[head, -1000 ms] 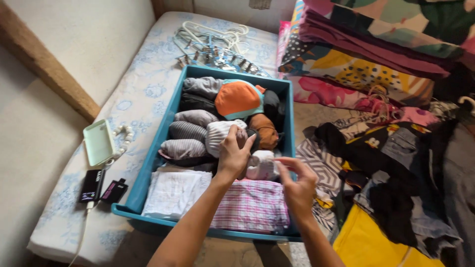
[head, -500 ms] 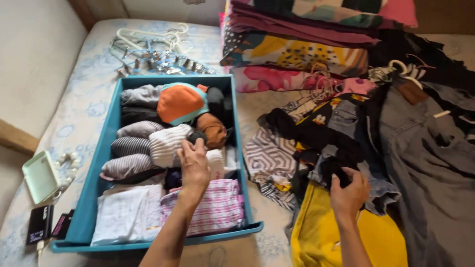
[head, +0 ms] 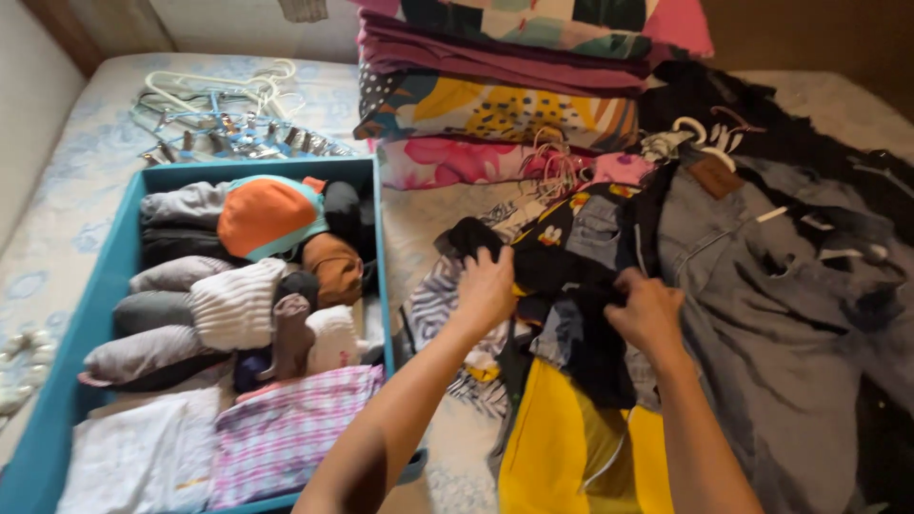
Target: Organizing and folding clothes and putting them into a storage bin.
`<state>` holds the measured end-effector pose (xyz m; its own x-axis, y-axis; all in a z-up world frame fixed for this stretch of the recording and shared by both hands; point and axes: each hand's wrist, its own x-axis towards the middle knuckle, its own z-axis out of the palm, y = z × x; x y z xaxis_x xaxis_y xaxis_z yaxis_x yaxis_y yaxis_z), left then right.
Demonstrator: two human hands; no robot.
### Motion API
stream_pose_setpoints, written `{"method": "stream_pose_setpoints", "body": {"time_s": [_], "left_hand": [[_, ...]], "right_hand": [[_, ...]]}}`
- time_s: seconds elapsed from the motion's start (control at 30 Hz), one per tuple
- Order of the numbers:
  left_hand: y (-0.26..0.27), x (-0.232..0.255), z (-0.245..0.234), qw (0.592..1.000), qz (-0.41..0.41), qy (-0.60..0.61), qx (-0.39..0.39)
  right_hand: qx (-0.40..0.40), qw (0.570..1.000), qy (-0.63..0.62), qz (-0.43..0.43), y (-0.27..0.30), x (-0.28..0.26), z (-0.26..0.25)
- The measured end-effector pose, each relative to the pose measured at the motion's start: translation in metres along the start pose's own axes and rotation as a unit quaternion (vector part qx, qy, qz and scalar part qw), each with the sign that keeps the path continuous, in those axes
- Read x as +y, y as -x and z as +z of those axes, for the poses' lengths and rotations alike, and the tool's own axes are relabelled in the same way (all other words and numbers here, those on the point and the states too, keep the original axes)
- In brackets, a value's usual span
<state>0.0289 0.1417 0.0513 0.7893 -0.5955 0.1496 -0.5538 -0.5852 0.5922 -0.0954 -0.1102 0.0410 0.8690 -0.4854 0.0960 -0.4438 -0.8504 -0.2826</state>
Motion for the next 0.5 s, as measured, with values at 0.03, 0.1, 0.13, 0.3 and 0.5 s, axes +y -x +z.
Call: {"method": "stream_pose_setpoints", "body": {"time_s": [0.03,0.1,0.13,0.3,0.5], "left_hand": [[-0.01,-0.001,0.004,1.0,0.002,0.002,0.003],[-0.028,-0.005,0.011,0.995,-0.022,-0.086,0.037],[-0.033,-0.006,0.021,0.995,-0.018,-0.085,0.038],[-0.056,-0.026,0.08,0.936,0.236,-0.222,0.138],[-0.119,-0.101,0.106,0.947,0.038,0.157,0.276]], "right_hand": [[0.003,1.0,0.003,-0.001,-0.001,0.002,-0.01],[0.186,0.98,0.068,0.03,0.0,0.002,-0.027],[0.189,0.979,0.069,0.032,0.003,-0.011,-0.037],[0.259,0.934,-0.108,-0.22,-0.015,-0.02,-0.019],[0.173,0.954,-0.063,-0.237,-0.035,-0.02,0.027]]}}
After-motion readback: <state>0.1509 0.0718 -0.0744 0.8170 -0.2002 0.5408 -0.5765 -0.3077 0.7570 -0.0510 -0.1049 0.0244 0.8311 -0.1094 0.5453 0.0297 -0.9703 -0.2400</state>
